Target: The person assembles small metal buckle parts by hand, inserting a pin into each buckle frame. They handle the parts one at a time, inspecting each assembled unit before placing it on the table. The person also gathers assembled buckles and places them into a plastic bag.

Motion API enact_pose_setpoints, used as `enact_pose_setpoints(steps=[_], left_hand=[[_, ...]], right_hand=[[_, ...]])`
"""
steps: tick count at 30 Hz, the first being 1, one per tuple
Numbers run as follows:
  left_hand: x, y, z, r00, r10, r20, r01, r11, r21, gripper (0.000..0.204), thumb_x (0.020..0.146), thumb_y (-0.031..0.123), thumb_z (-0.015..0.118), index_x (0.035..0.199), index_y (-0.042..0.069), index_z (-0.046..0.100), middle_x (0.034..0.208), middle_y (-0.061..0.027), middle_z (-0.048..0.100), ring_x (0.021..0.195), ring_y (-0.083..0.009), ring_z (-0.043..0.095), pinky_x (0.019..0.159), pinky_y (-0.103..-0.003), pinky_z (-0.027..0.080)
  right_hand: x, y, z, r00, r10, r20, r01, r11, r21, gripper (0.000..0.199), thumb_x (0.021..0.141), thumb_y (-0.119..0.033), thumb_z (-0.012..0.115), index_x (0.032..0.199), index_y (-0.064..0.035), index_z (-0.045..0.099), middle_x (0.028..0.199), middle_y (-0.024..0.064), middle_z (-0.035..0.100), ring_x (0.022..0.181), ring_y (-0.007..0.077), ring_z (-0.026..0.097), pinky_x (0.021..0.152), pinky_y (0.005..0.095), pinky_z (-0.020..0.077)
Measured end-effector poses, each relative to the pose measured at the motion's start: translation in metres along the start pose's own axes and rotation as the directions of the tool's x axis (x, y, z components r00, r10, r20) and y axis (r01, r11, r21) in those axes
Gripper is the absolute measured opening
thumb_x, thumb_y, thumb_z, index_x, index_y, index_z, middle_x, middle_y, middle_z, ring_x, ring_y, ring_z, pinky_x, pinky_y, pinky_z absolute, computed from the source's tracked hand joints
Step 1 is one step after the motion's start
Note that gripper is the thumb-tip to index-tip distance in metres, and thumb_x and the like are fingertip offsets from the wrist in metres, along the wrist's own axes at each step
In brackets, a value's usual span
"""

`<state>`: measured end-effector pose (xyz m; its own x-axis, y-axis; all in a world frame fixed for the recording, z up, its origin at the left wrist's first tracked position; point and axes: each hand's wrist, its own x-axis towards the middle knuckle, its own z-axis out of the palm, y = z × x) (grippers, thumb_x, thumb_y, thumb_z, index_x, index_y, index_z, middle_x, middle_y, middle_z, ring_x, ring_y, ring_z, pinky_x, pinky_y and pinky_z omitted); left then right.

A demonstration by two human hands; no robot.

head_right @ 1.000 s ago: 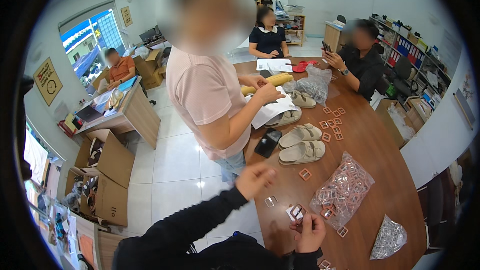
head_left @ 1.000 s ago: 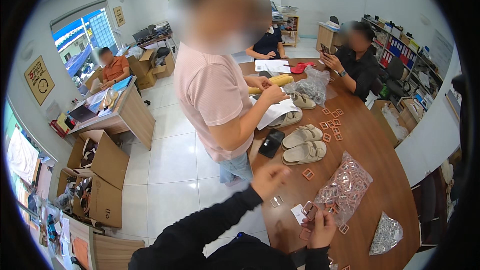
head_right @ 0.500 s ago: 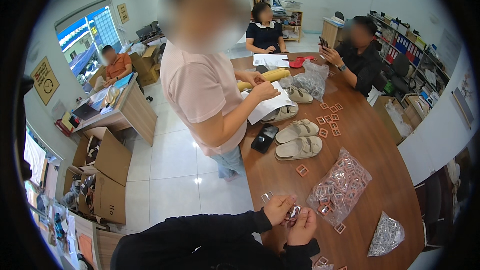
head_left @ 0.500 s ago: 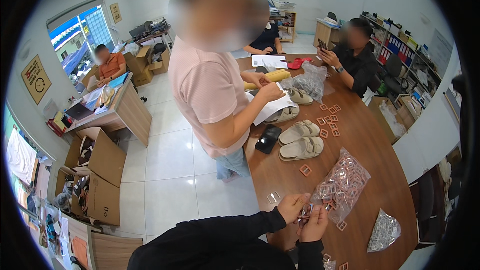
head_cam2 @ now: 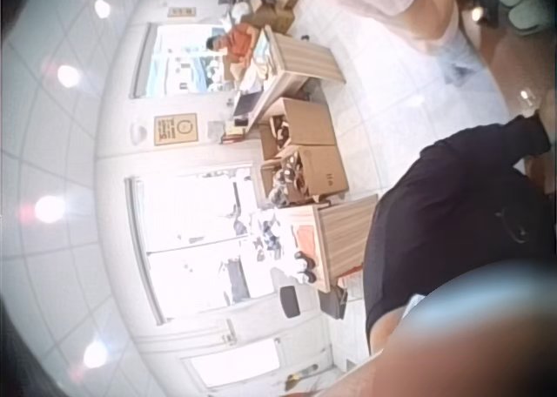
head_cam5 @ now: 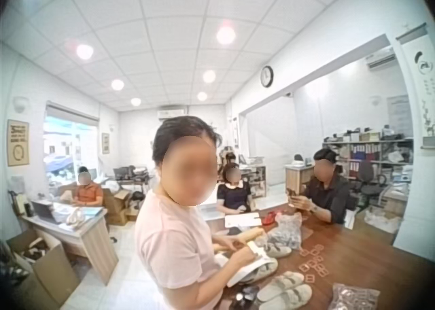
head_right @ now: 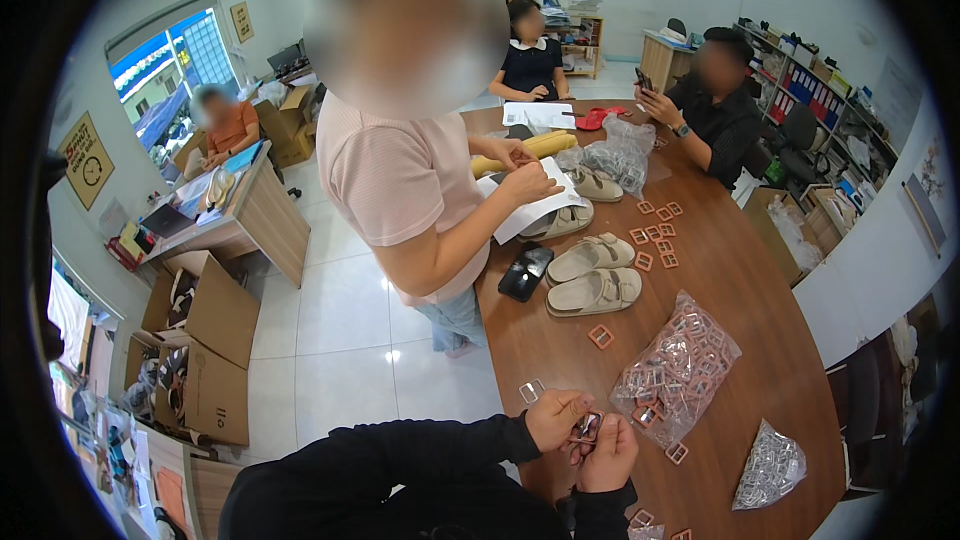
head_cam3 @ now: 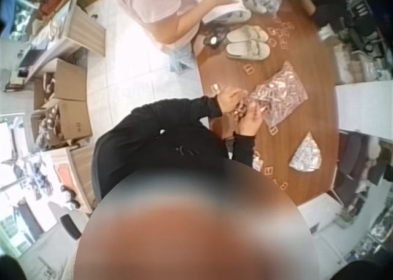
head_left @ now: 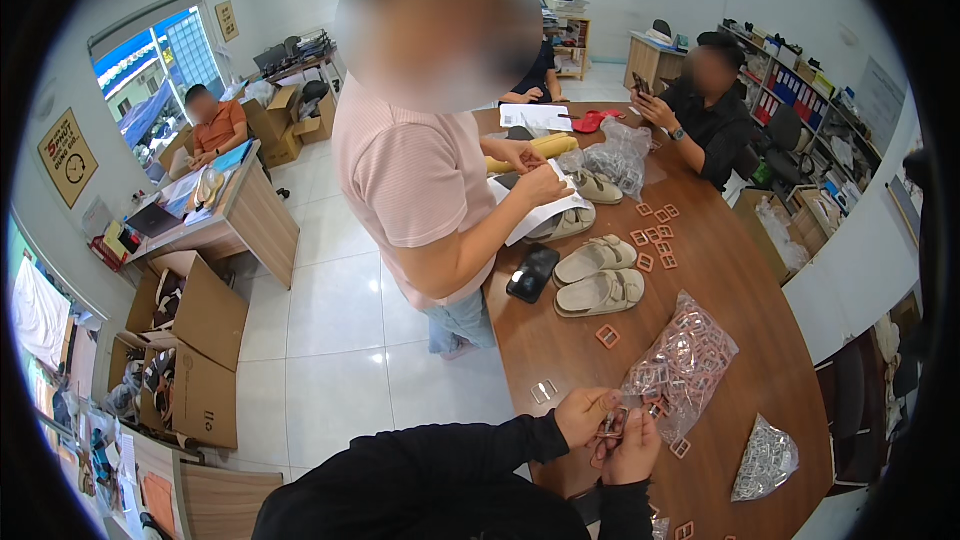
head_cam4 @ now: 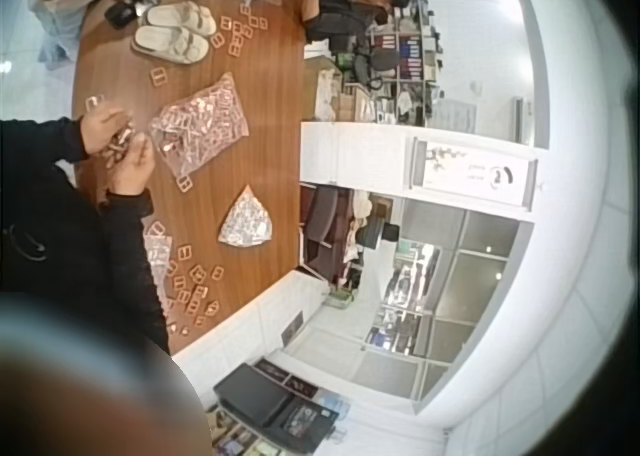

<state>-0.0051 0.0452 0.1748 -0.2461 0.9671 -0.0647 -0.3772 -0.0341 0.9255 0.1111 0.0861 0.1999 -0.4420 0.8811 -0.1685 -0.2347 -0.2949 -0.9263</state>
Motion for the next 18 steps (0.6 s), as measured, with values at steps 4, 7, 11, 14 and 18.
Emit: enact_pose_setpoints(steps=[4,7,11,14,18], left_hand=[[0.005,0.002,-0.002,0.999,0.008,0.043,-0.009,1.000,0.016,0.045,0.102,0.040,0.044,0.087,0.001,0.061,0.066,-0.0066,0.064,0.049,-0.0112,0.059,0.042,-0.022,0.044],[0.010,0.007,0.000,0.848,0.529,0.026,-0.492,0.769,0.409,0.036,0.102,0.030,0.046,0.086,0.001,0.061,0.071,-0.0076,0.066,0.053,-0.0145,0.061,0.042,-0.024,0.044],[0.004,0.014,0.001,0.997,0.072,-0.002,-0.072,0.997,-0.032,0.032,0.101,0.025,0.048,0.084,0.002,0.061,0.067,-0.0079,0.063,0.050,-0.0127,0.059,0.039,-0.025,0.041],[0.003,0.020,0.002,0.992,0.122,-0.025,-0.118,0.985,0.130,0.041,0.102,0.035,0.046,0.082,0.001,0.060,0.065,-0.0074,0.062,0.045,-0.0096,0.053,0.038,-0.022,0.038],[0.007,0.025,0.004,0.991,0.129,-0.026,-0.125,0.986,0.110,0.052,0.102,0.045,0.042,0.081,0.001,0.059,0.062,-0.0067,0.060,0.042,-0.0085,0.049,0.037,-0.021,0.037]], right_hand=[[0.001,-0.009,0.004,0.999,0.011,0.041,-0.011,1.000,0.009,0.031,0.102,-0.027,0.046,0.089,-0.0009,0.056,0.063,0.0020,0.052,0.045,0.0076,0.043,0.039,0.0232,0.0396],[0.000,-0.017,0.006,0.995,0.055,0.087,-0.057,0.998,0.024,0.028,0.102,-0.024,0.046,0.089,-0.0007,0.056,0.061,0.0013,0.048,0.046,0.0079,0.042,0.039,0.0236,0.0396],[-0.003,-0.026,0.000,0.983,0.155,0.096,-0.163,0.984,0.079,0.026,0.101,-0.023,0.048,0.092,-0.0009,0.057,0.069,0.0010,0.049,0.052,0.0070,0.043,0.041,0.0235,0.0409],[-0.002,-0.026,0.002,0.982,0.154,0.110,-0.167,0.978,0.123,0.027,0.102,-0.024,0.047,0.099,0.0007,0.057,0.074,0.0027,0.054,0.054,0.0069,0.047,0.043,0.0228,0.0433],[-0.004,-0.026,0.005,0.984,0.152,0.089,-0.165,0.975,0.152,0.029,0.103,-0.025,0.046,0.096,0.0014,0.057,0.075,0.0058,0.059,0.052,0.0087,0.050,0.043,0.0228,0.0436]])
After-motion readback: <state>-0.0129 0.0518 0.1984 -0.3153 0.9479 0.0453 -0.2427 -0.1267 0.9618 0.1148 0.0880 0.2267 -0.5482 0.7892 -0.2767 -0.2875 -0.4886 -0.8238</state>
